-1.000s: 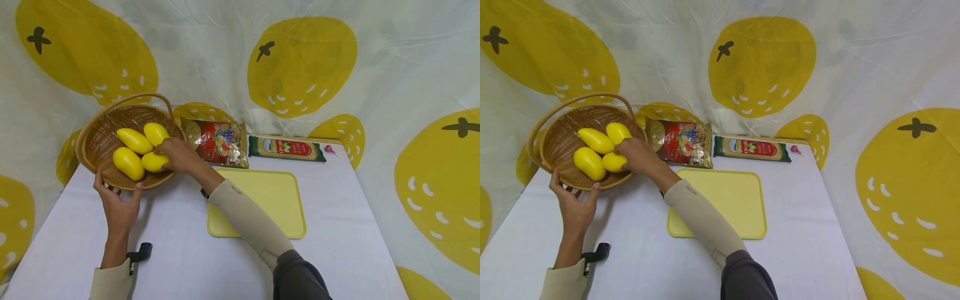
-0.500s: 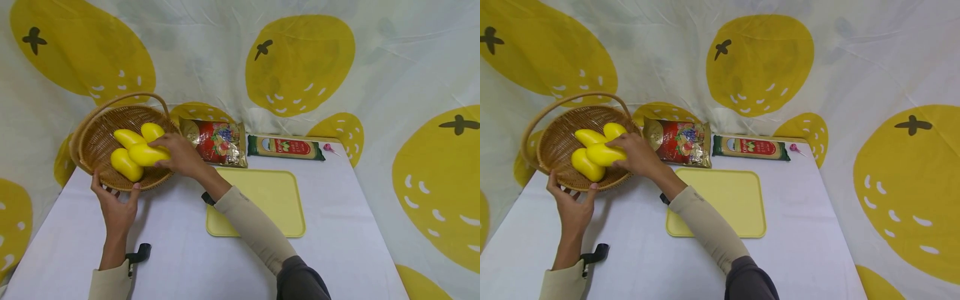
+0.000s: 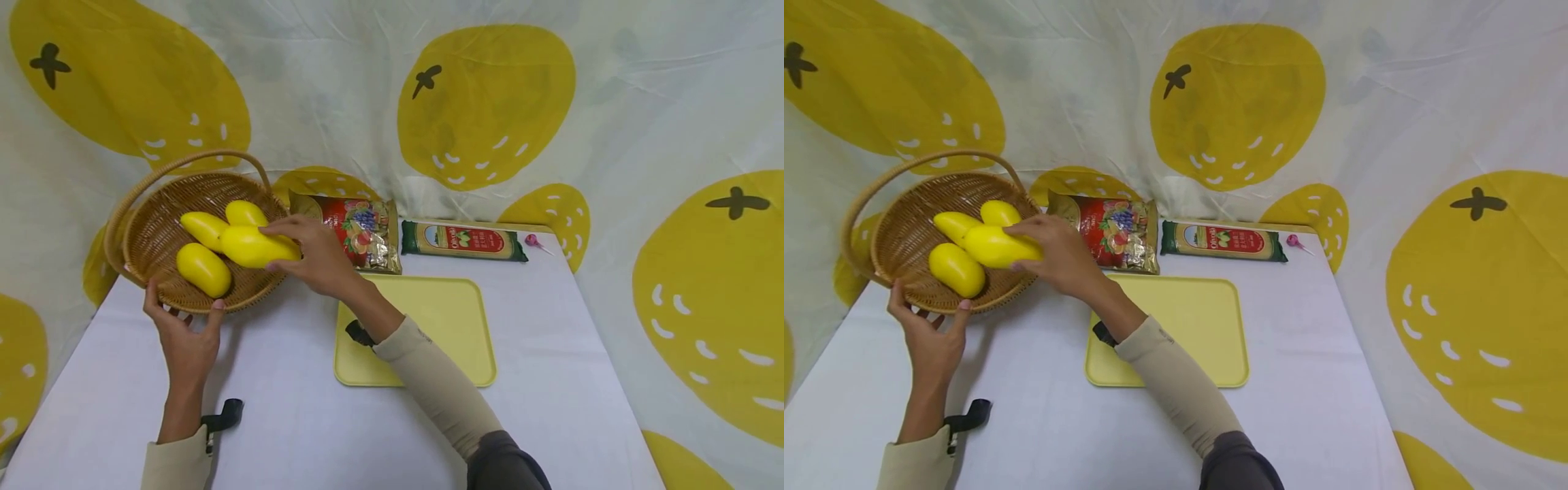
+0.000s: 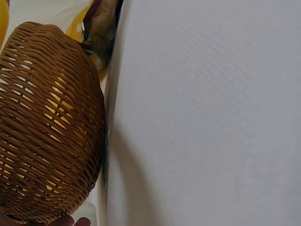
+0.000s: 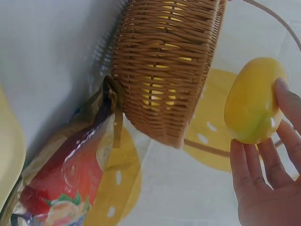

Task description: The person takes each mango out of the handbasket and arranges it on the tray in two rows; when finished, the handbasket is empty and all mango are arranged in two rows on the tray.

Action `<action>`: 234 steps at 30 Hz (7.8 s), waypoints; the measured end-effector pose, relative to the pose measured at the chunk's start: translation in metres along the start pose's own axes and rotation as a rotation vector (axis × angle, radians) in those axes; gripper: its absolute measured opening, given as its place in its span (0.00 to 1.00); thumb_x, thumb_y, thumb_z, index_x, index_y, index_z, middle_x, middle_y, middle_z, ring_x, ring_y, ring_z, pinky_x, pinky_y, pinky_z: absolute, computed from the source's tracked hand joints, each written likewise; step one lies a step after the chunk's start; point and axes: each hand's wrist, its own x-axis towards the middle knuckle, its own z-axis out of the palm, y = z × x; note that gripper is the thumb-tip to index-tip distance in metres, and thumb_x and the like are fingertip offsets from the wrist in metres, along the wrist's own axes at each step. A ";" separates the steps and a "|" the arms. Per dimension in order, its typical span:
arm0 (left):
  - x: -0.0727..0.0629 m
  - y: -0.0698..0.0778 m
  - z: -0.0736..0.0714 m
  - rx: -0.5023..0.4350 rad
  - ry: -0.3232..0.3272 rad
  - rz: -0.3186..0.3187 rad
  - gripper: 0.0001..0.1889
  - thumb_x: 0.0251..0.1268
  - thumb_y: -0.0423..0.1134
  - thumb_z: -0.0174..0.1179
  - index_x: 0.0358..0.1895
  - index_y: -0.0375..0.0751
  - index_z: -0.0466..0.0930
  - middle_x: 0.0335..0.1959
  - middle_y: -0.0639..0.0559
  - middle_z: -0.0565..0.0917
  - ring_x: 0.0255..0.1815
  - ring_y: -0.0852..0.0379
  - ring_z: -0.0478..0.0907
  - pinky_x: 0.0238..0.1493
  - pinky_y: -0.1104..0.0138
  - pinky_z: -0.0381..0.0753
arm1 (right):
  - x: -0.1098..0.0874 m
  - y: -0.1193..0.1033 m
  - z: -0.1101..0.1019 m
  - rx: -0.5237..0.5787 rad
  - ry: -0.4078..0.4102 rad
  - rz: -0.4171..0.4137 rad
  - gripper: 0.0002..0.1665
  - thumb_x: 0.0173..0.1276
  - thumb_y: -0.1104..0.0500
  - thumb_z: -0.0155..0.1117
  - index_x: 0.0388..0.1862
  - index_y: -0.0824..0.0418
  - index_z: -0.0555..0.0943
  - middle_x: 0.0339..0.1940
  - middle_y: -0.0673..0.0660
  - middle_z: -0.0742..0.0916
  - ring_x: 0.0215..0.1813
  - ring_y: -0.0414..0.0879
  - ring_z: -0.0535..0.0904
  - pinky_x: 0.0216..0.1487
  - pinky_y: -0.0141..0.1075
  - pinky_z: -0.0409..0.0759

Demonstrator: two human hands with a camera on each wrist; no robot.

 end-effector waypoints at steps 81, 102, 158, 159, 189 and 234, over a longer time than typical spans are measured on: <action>0.001 -0.001 -0.001 0.017 -0.004 -0.004 0.54 0.67 0.39 0.69 0.86 0.62 0.38 0.87 0.55 0.50 0.84 0.41 0.59 0.78 0.45 0.64 | -0.097 0.081 -0.049 -0.100 0.034 0.229 0.32 0.61 0.53 0.84 0.64 0.55 0.87 0.63 0.53 0.90 0.66 0.54 0.83 0.69 0.50 0.79; 0.000 0.005 0.003 0.042 -0.003 0.019 0.53 0.67 0.41 0.69 0.86 0.62 0.40 0.87 0.54 0.51 0.82 0.40 0.61 0.76 0.41 0.65 | -0.003 0.027 0.002 -0.028 0.115 0.102 0.38 0.65 0.48 0.81 0.73 0.50 0.81 0.71 0.50 0.85 0.68 0.47 0.82 0.75 0.40 0.74; -0.007 0.001 0.004 0.051 -0.001 0.010 0.55 0.66 0.40 0.71 0.87 0.62 0.39 0.88 0.56 0.47 0.84 0.39 0.58 0.75 0.31 0.64 | 0.108 0.032 0.107 -0.459 -0.139 0.308 0.36 0.78 0.65 0.64 0.79 0.41 0.73 0.71 0.48 0.79 0.71 0.44 0.74 0.68 0.33 0.76; -0.007 0.000 0.005 0.051 -0.002 0.013 0.55 0.66 0.40 0.71 0.87 0.62 0.39 0.88 0.56 0.47 0.84 0.39 0.58 0.75 0.31 0.64 | 0.107 0.033 0.107 -0.474 -0.145 0.302 0.35 0.78 0.64 0.64 0.79 0.42 0.74 0.71 0.48 0.80 0.71 0.43 0.75 0.69 0.33 0.75; -0.006 0.001 0.000 0.055 0.006 0.013 0.54 0.67 0.40 0.70 0.86 0.60 0.40 0.88 0.55 0.48 0.84 0.39 0.59 0.74 0.32 0.65 | 0.055 0.002 0.061 -0.034 -0.051 0.186 0.39 0.66 0.52 0.80 0.75 0.46 0.79 0.75 0.47 0.81 0.77 0.43 0.74 0.76 0.33 0.70; -0.003 0.008 0.000 0.052 -0.002 -0.016 0.54 0.69 0.40 0.69 0.87 0.61 0.38 0.88 0.58 0.47 0.85 0.41 0.57 0.78 0.38 0.63 | -0.086 0.039 -0.046 0.405 0.129 0.263 0.38 0.64 0.67 0.79 0.73 0.51 0.81 0.76 0.52 0.80 0.83 0.47 0.67 0.70 0.44 0.81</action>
